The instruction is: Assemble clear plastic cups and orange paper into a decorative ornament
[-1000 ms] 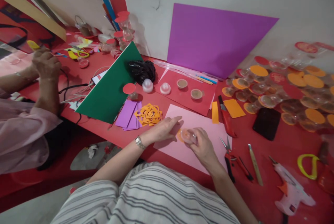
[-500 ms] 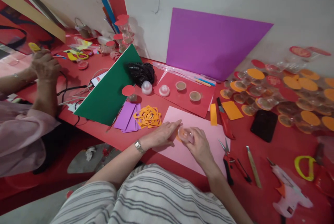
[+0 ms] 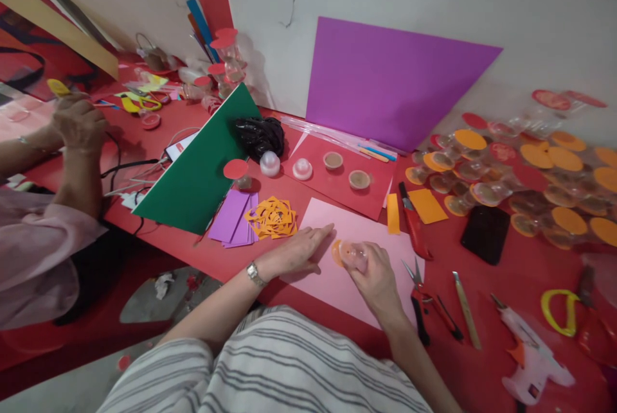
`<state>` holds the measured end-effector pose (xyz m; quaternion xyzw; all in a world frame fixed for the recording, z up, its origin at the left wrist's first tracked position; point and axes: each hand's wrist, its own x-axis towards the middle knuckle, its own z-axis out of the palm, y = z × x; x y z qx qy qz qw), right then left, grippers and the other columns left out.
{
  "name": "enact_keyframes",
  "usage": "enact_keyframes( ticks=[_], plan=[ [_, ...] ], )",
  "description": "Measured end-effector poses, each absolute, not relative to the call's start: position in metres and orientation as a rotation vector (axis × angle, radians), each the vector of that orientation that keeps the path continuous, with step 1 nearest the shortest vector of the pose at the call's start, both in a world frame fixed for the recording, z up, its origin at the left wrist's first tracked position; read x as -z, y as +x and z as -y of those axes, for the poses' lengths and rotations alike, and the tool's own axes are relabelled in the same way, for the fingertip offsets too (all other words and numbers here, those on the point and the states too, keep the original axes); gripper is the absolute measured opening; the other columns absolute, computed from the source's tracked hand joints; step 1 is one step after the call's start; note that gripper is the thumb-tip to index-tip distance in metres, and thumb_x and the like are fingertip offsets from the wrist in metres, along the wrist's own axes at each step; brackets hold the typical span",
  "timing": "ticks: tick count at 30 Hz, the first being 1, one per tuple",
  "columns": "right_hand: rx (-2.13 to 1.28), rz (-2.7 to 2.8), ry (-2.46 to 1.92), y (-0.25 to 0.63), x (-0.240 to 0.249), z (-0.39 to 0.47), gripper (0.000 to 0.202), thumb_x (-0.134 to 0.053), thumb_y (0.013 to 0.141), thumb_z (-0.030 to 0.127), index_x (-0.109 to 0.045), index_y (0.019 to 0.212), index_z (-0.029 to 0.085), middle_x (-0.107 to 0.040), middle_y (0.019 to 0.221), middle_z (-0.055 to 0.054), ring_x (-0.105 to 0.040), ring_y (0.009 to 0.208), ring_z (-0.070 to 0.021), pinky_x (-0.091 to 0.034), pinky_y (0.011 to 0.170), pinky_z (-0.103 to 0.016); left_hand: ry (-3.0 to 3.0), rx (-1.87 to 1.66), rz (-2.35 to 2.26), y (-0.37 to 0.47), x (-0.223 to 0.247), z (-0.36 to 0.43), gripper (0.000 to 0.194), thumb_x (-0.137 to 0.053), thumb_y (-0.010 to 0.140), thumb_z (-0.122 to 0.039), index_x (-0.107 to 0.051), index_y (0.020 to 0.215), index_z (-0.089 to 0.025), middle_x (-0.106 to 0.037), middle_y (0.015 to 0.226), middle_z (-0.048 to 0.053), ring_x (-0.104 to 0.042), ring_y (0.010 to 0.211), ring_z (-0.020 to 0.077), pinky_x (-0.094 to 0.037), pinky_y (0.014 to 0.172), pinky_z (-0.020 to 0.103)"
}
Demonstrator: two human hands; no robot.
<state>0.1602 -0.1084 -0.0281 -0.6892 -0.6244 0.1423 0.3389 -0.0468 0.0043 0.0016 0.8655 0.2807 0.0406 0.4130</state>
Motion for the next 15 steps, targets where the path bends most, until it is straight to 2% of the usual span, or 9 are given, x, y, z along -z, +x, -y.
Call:
enact_keyframes(
  ticks=[5,9,15],
  plan=[
    [-0.388,1.620,-1.782,0.165,0.031,0.113,0.026,-0.060,0.089,0.039,-0.060,0.109,0.022,-0.068,0.105,-0.011,-0.060,0.095,-0.0296,-0.051,0.084,-0.046,2.178,-0.098,-0.736,-0.043,-0.004,-0.005,0.109,-0.089,0.071,-0.018,-0.022,0.157,-0.024,-0.052,0.151,0.019,-0.053,0.135,0.0345,-0.045,0.110,0.051],
    [-0.418,1.616,-1.756,0.165,0.027,0.110,0.036,-0.063,0.088,0.039,-0.061,0.120,0.021,-0.069,0.114,-0.012,-0.062,0.102,-0.0297,-0.052,0.087,-0.045,2.214,-0.136,-0.801,-0.036,-0.001,-0.004,0.107,-0.088,0.074,-0.024,-0.020,0.156,-0.023,-0.056,0.147,0.019,-0.056,0.131,0.0348,-0.047,0.105,0.051],
    [-0.472,1.632,-1.735,0.167,0.024,0.098,0.025,-0.060,0.092,0.042,-0.068,0.107,0.024,-0.073,0.103,-0.008,-0.063,0.093,-0.0272,-0.052,0.082,-0.042,2.279,-0.106,-0.740,-0.028,-0.001,-0.004,0.113,-0.093,0.066,-0.019,-0.023,0.155,-0.023,-0.056,0.146,0.018,-0.056,0.131,0.0354,-0.045,0.109,0.051]
  ],
)
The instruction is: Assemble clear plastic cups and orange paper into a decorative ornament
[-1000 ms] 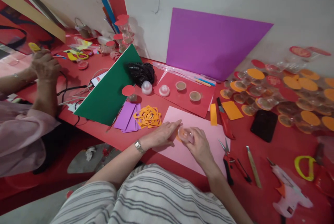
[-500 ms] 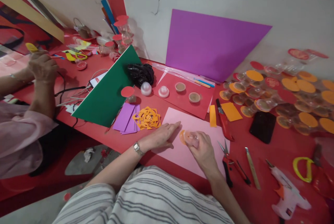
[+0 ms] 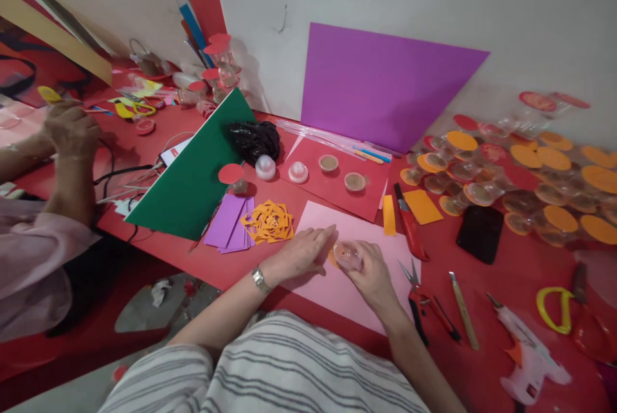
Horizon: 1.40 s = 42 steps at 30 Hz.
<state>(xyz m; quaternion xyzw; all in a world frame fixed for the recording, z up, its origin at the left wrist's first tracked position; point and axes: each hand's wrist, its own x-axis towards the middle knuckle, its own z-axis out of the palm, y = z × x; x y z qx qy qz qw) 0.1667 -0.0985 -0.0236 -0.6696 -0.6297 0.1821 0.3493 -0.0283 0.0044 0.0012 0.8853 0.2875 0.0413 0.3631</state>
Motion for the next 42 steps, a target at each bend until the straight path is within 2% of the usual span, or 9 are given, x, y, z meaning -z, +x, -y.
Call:
enact_keyframes(
  ticks=[15,20,28,35,39,42],
  plan=[
    [-0.401,1.574,-1.800,0.156,0.028,0.094,0.023,-0.056,0.093,0.040,-0.065,0.105,0.023,-0.072,0.100,-0.011,-0.060,0.091,-0.0291,-0.050,0.083,-0.045,2.275,-0.129,-0.718,-0.029,0.002,-0.005,0.112,-0.092,0.066,-0.019,-0.024,0.155,-0.024,-0.055,0.146,0.019,-0.056,0.131,0.0369,-0.046,0.107,0.052],
    [-0.380,1.581,-1.805,0.158,0.028,0.092,0.023,-0.058,0.093,0.041,-0.065,0.104,0.022,-0.072,0.101,-0.011,-0.059,0.091,-0.0290,-0.049,0.083,-0.045,2.301,-0.114,-0.735,-0.029,0.001,-0.005,0.114,-0.093,0.065,-0.018,-0.023,0.155,-0.020,-0.054,0.146,0.021,-0.055,0.131,0.0373,-0.045,0.108,0.053],
    [-0.361,1.564,-1.810,0.152,0.032,0.097,0.024,-0.056,0.094,0.042,-0.063,0.106,0.022,-0.071,0.101,-0.011,-0.059,0.092,-0.0285,-0.049,0.083,-0.044,2.297,-0.135,-0.717,-0.030,0.002,-0.005,0.114,-0.092,0.067,-0.020,-0.021,0.156,-0.025,-0.054,0.147,0.018,-0.055,0.132,0.0352,-0.045,0.109,0.050],
    [-0.419,1.569,-1.819,0.169,0.029,0.102,0.044,-0.061,0.090,0.055,-0.063,0.116,0.020,-0.070,0.107,-0.013,-0.062,0.094,-0.0301,-0.052,0.084,-0.048,2.298,-0.119,-0.735,-0.029,0.003,-0.005,0.115,-0.093,0.066,-0.021,-0.022,0.156,-0.024,-0.055,0.145,0.018,-0.055,0.132,0.0359,-0.044,0.108,0.051],
    [-0.451,1.559,-1.809,0.175,0.022,0.107,0.047,-0.062,0.090,0.050,-0.060,0.126,0.021,-0.069,0.116,-0.013,-0.063,0.104,-0.0293,-0.054,0.087,-0.046,2.290,-0.116,-0.740,-0.029,0.003,-0.005,0.115,-0.093,0.066,-0.020,-0.022,0.156,-0.023,-0.055,0.144,0.019,-0.056,0.130,0.0365,-0.046,0.106,0.051],
    [-0.492,1.588,-1.777,0.169,0.021,0.098,0.036,-0.060,0.091,0.044,-0.063,0.120,0.023,-0.071,0.115,-0.011,-0.064,0.102,-0.0280,-0.054,0.087,-0.044,2.286,-0.123,-0.754,-0.028,0.003,-0.005,0.115,-0.093,0.065,-0.020,-0.022,0.156,-0.022,-0.055,0.144,0.020,-0.057,0.130,0.0374,-0.046,0.106,0.051]
  ],
)
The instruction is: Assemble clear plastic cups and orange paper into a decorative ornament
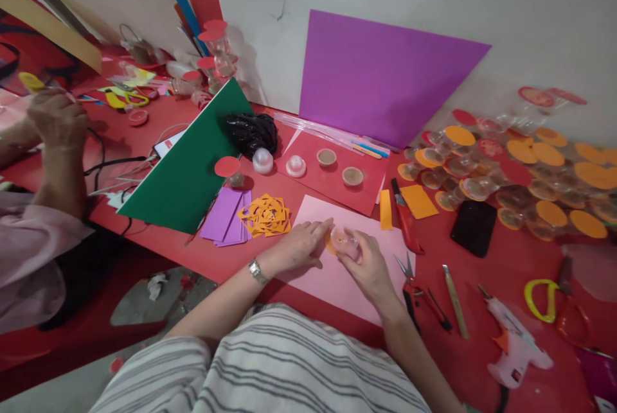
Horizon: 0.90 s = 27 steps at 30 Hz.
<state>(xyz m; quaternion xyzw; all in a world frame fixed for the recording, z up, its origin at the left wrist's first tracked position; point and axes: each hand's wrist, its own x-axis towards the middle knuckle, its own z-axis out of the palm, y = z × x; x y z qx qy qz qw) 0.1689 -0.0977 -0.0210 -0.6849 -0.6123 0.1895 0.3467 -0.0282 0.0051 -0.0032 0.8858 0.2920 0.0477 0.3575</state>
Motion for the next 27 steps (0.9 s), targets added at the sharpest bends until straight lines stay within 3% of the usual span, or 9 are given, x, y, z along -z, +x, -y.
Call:
enact_keyframes(
  ticks=[4,14,24,27],
  plan=[
    [-0.481,1.584,-1.788,0.165,0.024,0.090,0.025,-0.060,0.091,0.040,-0.067,0.107,0.023,-0.074,0.103,-0.010,-0.063,0.092,-0.0282,-0.052,0.082,-0.044,2.301,-0.107,-0.733,-0.029,0.003,-0.006,0.115,-0.093,0.067,-0.021,-0.020,0.156,-0.023,-0.055,0.145,0.020,-0.057,0.129,0.0368,-0.045,0.107,0.052],
    [-0.390,1.536,-1.799,0.164,0.031,0.091,0.026,-0.059,0.090,0.044,-0.065,0.103,0.023,-0.072,0.100,-0.011,-0.061,0.091,-0.0287,-0.050,0.083,-0.044,2.310,-0.126,-0.718,-0.029,0.007,-0.007,0.119,-0.093,0.065,-0.022,-0.018,0.157,-0.024,-0.055,0.144,0.019,-0.057,0.129,0.0366,-0.045,0.107,0.051],
    [-0.414,1.501,-1.815,0.166,0.032,0.097,0.029,-0.062,0.086,0.044,-0.063,0.105,0.023,-0.072,0.102,-0.011,-0.062,0.090,-0.0289,-0.051,0.082,-0.044,2.317,-0.114,-0.713,-0.029,0.005,-0.007,0.118,-0.093,0.066,-0.023,-0.018,0.157,-0.025,-0.053,0.148,0.018,-0.056,0.132,0.0357,-0.044,0.109,0.050],
    [-0.454,1.507,-1.806,0.167,0.027,0.094,0.036,-0.063,0.085,0.042,-0.063,0.114,0.022,-0.072,0.110,-0.012,-0.063,0.096,-0.0291,-0.052,0.084,-0.044,2.316,-0.122,-0.719,-0.029,0.005,-0.006,0.118,-0.093,0.066,-0.021,-0.019,0.157,-0.023,-0.053,0.148,0.019,-0.055,0.133,0.0364,-0.044,0.109,0.050]
  ],
)
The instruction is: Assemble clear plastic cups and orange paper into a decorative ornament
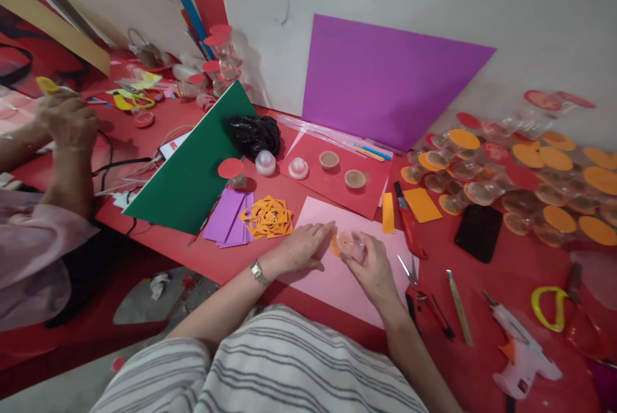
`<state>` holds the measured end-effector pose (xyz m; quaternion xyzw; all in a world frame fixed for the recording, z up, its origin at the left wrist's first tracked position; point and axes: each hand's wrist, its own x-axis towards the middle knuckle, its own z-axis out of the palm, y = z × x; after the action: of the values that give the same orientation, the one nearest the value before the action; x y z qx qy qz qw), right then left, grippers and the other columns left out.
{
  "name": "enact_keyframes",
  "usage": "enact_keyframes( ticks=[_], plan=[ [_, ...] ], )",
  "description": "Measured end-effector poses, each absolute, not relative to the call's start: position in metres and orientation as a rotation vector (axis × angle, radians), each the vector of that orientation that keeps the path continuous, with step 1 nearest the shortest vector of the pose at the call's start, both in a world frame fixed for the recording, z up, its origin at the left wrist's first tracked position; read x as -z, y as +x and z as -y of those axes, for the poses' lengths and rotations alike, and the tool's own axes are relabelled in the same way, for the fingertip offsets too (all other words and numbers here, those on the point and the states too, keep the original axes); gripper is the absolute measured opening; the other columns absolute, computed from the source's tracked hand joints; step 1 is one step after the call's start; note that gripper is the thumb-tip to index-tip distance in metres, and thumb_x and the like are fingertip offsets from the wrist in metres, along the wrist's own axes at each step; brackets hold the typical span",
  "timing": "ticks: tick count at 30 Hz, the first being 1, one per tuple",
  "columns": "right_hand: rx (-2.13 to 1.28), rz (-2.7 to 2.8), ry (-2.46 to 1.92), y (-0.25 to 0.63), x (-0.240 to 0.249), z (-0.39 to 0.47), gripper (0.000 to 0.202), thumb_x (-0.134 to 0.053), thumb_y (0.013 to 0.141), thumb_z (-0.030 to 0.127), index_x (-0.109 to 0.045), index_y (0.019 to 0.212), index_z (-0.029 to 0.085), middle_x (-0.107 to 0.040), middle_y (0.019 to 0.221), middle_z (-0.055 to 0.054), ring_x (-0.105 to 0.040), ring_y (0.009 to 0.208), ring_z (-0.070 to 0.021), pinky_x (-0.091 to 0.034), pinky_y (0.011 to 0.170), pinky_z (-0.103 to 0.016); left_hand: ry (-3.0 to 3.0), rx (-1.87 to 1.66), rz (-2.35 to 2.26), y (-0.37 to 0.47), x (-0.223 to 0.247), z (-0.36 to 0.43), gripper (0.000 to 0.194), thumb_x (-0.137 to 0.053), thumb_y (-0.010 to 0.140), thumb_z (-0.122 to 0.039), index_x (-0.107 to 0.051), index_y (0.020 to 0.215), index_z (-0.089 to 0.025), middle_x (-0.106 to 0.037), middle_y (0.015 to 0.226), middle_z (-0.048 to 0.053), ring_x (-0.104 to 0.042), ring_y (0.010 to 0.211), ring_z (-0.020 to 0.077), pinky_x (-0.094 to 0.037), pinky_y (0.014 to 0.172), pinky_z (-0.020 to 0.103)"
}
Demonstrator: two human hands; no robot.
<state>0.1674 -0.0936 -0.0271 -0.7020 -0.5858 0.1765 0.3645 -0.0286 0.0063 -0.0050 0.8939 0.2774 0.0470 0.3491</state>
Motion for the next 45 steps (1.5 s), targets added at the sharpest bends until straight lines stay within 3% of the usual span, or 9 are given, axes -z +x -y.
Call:
enact_keyframes(
  ticks=[3,12,21,27,32,39,45],
  plan=[
    [-0.502,1.528,-1.788,0.169,0.025,0.090,0.035,-0.062,0.086,0.040,-0.064,0.117,0.023,-0.072,0.111,-0.010,-0.064,0.101,-0.0280,-0.053,0.086,-0.042,2.306,-0.142,-0.714,-0.029,0.005,-0.006,0.118,-0.093,0.066,-0.020,-0.019,0.157,-0.024,-0.052,0.148,0.019,-0.054,0.134,0.0364,-0.043,0.110,0.051],
    [-0.484,1.472,-1.858,0.177,0.022,0.122,0.030,-0.061,0.087,0.047,-0.066,0.103,0.023,-0.073,0.094,-0.010,-0.065,0.086,-0.0273,-0.054,0.075,-0.041,2.301,-0.108,-0.722,-0.031,0.003,-0.007,0.115,-0.093,0.067,-0.024,-0.020,0.156,-0.023,-0.053,0.146,0.019,-0.055,0.133,0.0365,-0.045,0.110,0.051],
    [-0.485,1.464,-1.836,0.164,0.030,0.095,0.029,-0.060,0.085,0.043,-0.065,0.106,0.024,-0.074,0.105,-0.010,-0.064,0.096,-0.0283,-0.052,0.088,-0.045,2.312,-0.091,-0.711,-0.030,0.001,-0.008,0.116,-0.093,0.067,-0.023,-0.020,0.156,-0.026,-0.054,0.146,0.018,-0.055,0.133,0.0363,-0.045,0.108,0.051],
    [-0.399,1.341,-1.979,0.195,0.029,0.113,0.039,-0.061,0.084,0.054,-0.066,0.105,0.022,-0.073,0.097,-0.011,-0.065,0.089,-0.0285,-0.053,0.079,-0.042,2.337,-0.103,-0.703,-0.031,0.003,-0.008,0.113,-0.091,0.070,-0.024,-0.018,0.157,-0.025,-0.052,0.146,0.019,-0.055,0.133,0.0362,-0.045,0.109,0.051],
    [-0.419,1.372,-1.965,0.177,0.026,0.142,0.032,-0.060,0.085,0.050,-0.066,0.101,0.022,-0.073,0.093,-0.010,-0.067,0.086,-0.0276,-0.054,0.075,-0.040,2.324,-0.121,-0.710,-0.031,0.003,-0.008,0.113,-0.091,0.070,-0.023,-0.018,0.157,-0.026,-0.054,0.145,0.019,-0.056,0.132,0.0361,-0.045,0.108,0.051],
    [-0.470,1.466,-1.846,0.156,0.029,0.109,0.026,-0.059,0.084,0.040,-0.065,0.105,0.024,-0.074,0.101,-0.009,-0.066,0.094,-0.0275,-0.054,0.085,-0.042,2.342,-0.095,-0.714,-0.030,0.002,-0.008,0.114,-0.092,0.068,-0.024,-0.019,0.156,-0.025,-0.053,0.146,0.019,-0.057,0.131,0.0376,-0.047,0.105,0.051],
    [-0.386,1.377,-1.910,0.178,0.029,0.105,0.034,-0.059,0.087,0.050,-0.064,0.105,0.022,-0.073,0.101,-0.012,-0.065,0.092,-0.0288,-0.053,0.084,-0.044,2.343,-0.097,-0.709,-0.030,0.002,-0.008,0.112,-0.092,0.069,-0.024,-0.022,0.156,-0.023,-0.053,0.147,0.020,-0.055,0.133,0.0367,-0.045,0.108,0.050]
  ],
)
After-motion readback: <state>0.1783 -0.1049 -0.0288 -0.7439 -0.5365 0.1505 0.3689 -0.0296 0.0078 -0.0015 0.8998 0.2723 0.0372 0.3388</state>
